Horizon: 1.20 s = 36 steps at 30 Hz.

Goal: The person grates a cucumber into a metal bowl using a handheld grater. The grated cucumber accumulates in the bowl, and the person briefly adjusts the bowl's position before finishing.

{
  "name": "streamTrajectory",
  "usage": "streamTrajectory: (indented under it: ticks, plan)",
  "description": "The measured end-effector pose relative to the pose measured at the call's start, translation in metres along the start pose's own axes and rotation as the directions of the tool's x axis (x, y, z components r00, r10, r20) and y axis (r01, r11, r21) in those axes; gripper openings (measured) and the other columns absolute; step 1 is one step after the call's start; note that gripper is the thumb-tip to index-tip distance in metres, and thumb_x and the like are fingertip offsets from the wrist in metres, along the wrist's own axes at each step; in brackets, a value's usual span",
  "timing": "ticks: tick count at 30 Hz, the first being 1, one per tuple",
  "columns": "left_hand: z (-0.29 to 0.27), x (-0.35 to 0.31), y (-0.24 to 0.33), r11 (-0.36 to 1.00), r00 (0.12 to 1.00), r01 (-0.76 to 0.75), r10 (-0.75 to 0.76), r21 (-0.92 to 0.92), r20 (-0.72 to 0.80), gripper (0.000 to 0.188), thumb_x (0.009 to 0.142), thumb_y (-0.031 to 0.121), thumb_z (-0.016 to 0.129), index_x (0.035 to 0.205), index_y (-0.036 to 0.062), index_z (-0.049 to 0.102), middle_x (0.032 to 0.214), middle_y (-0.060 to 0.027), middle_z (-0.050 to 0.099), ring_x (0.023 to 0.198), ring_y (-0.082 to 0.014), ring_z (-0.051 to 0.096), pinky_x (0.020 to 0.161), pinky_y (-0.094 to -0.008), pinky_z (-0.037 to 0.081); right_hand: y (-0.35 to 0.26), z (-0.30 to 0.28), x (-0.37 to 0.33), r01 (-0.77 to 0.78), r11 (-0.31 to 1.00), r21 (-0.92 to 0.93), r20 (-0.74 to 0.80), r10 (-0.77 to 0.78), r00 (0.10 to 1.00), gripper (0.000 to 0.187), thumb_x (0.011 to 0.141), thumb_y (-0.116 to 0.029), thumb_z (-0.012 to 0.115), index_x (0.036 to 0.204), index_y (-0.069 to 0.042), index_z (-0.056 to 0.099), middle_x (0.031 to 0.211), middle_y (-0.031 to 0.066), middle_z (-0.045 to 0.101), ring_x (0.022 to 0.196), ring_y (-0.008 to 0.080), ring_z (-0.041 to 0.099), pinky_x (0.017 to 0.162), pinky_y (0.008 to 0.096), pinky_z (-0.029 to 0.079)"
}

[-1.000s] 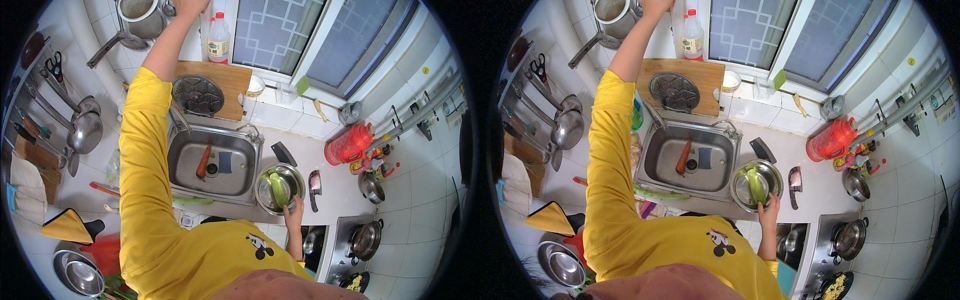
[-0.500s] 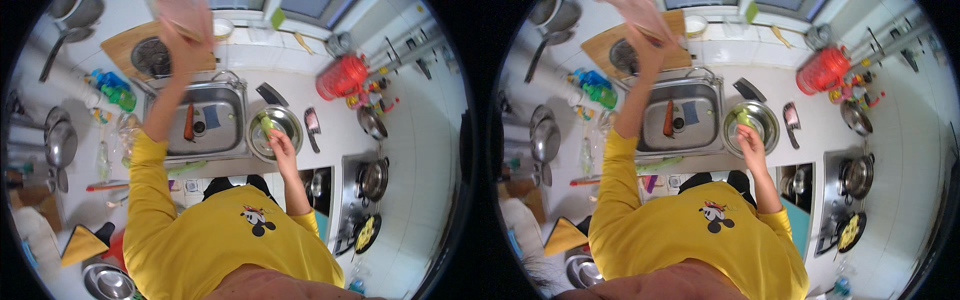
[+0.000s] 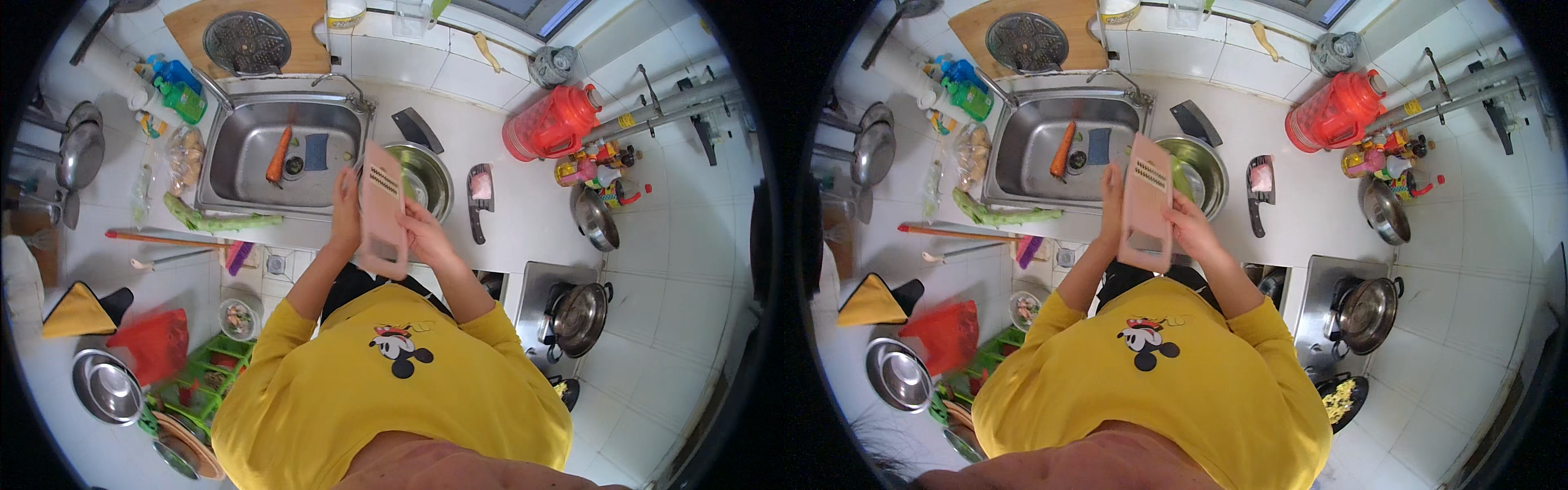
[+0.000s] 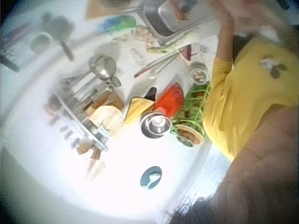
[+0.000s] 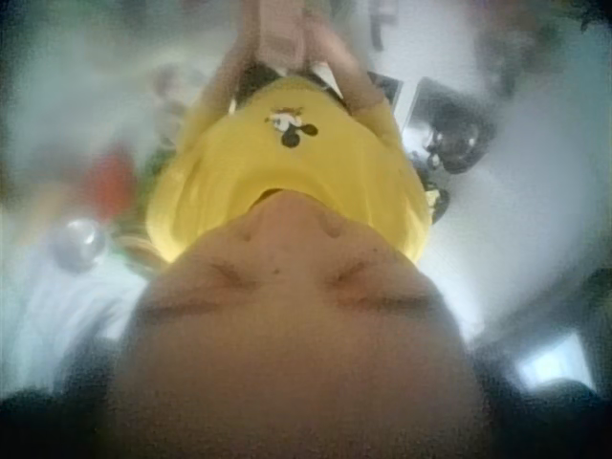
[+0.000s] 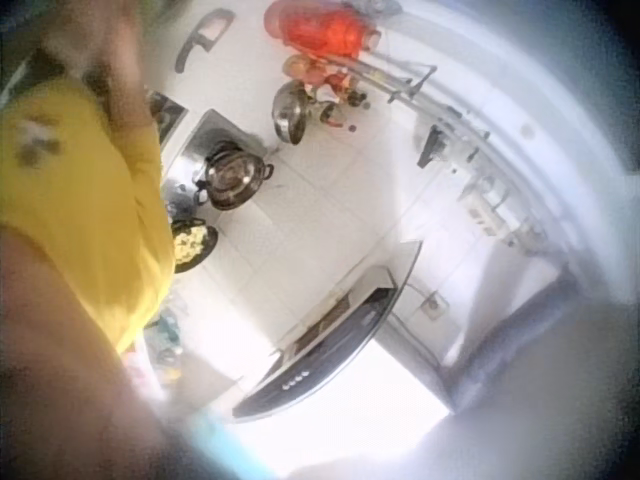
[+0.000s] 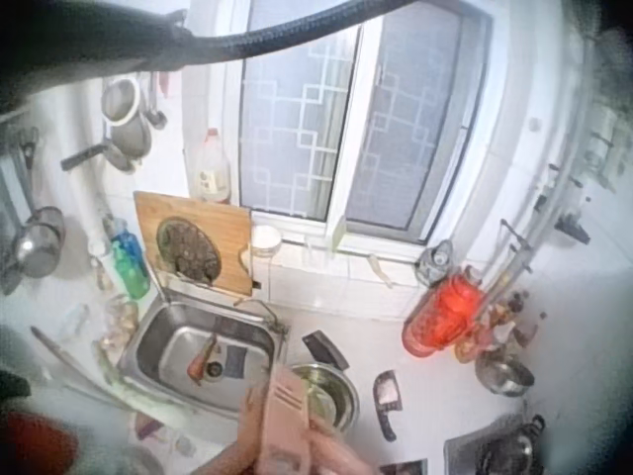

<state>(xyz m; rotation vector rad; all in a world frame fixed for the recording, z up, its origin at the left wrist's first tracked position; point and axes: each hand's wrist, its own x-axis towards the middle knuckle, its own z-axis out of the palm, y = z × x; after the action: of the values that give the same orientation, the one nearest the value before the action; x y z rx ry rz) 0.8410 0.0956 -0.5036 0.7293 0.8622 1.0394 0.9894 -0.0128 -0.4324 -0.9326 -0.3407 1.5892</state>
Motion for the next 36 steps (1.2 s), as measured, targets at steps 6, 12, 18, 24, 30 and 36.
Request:
streamTrajectory:
  ticks: [6, 12, 18, 24, 30, 36]
  plan:
    - [-0.035, -0.086, -0.027, 0.861, 0.858, 0.502, -0.485, -0.082, 0.169, 0.057, 0.107, 0.051, 0.045, 0.143, 0.0071, 0.048, 0.118, -0.0083, 0.062, 0.106, -0.0185, 0.06, 0.092, -0.0368, 0.051, 0.013, -0.06, 0.035, 0.242, 0.704, -0.668, -0.004, -0.329, 0.944, 0.068, 0.096, -0.004, 0.063, 0.157, -0.007, 0.032, 0.135, 0.0098, 0.055, 0.111, 0.019, 0.063, 0.087, 0.0317, 0.056]
    - [0.0, -0.095, -0.049, 0.953, 0.96, 0.277, -0.269, 0.123, -0.079, 0.025, 0.104, 0.024, 0.059, 0.114, 0.0022, 0.054, 0.088, -0.0052, 0.062, 0.079, -0.0137, 0.061, 0.07, -0.028, 0.052, 0.022, -0.11, 0.086, 0.142, 0.599, -0.788, 0.045, -0.174, 0.984, 0.068, 0.096, -0.015, 0.066, 0.155, -0.007, 0.034, 0.139, 0.0162, 0.054, 0.119, 0.0286, 0.059, 0.099, 0.0396, 0.05]
    - [0.009, -0.094, -0.068, 0.953, 0.957, 0.227, -0.18, 0.202, -0.228, 0.022, 0.103, 0.016, 0.061, 0.112, -0.0011, 0.051, 0.089, -0.0073, 0.061, 0.077, -0.0147, 0.064, 0.069, -0.0302, 0.055, 0.029, -0.116, 0.106, -0.197, -0.178, -0.964, -0.178, -0.119, 0.977, 0.086, 0.092, -0.024, 0.067, 0.161, -0.01, 0.017, 0.135, 0.0303, 0.051, 0.118, 0.0488, 0.058, 0.101, 0.0522, 0.049]
    - [0.031, -0.091, -0.064, 0.953, 0.889, 0.299, -0.264, 0.037, -0.375, 0.043, 0.097, 0.017, 0.07, 0.12, -0.0032, 0.039, 0.099, -0.0141, 0.062, 0.082, -0.0205, 0.069, 0.069, -0.032, 0.058, 0.005, -0.121, 0.097, -0.306, 0.184, -0.934, -0.327, -0.097, 0.94, 0.094, 0.088, -0.031, 0.07, 0.161, -0.009, 0.014, 0.139, 0.0329, 0.051, 0.125, 0.0472, 0.057, 0.102, 0.0516, 0.048]
    - [0.032, -0.093, -0.075, 0.898, 0.847, 0.429, -0.437, -0.096, -0.301, 0.059, 0.096, 0.026, 0.073, 0.131, -0.0058, 0.038, 0.112, -0.0192, 0.059, 0.089, -0.0255, 0.069, 0.077, -0.0377, 0.06, -0.066, -0.125, 0.013, -0.111, 0.891, -0.441, -0.119, 0.064, 0.991, 0.072, 0.095, -0.027, 0.061, 0.156, -0.008, 0.027, 0.137, 0.0189, 0.055, 0.11, 0.0312, 0.064, 0.086, 0.0437, 0.057]
    - [0.026, -0.089, -0.101, 0.813, 0.807, 0.541, -0.574, -0.215, -0.14, 0.063, 0.093, 0.031, 0.076, 0.135, -0.0023, 0.043, 0.122, -0.019, 0.058, 0.102, -0.0277, 0.066, 0.083, -0.0407, 0.056, -0.078, -0.094, -0.037, -0.217, 0.975, -0.045, 0.027, 0.219, 0.975, 0.072, 0.097, -0.022, 0.062, 0.158, -0.015, 0.027, 0.137, 0.0114, 0.055, 0.103, 0.0275, 0.066, 0.074, 0.0433, 0.059]
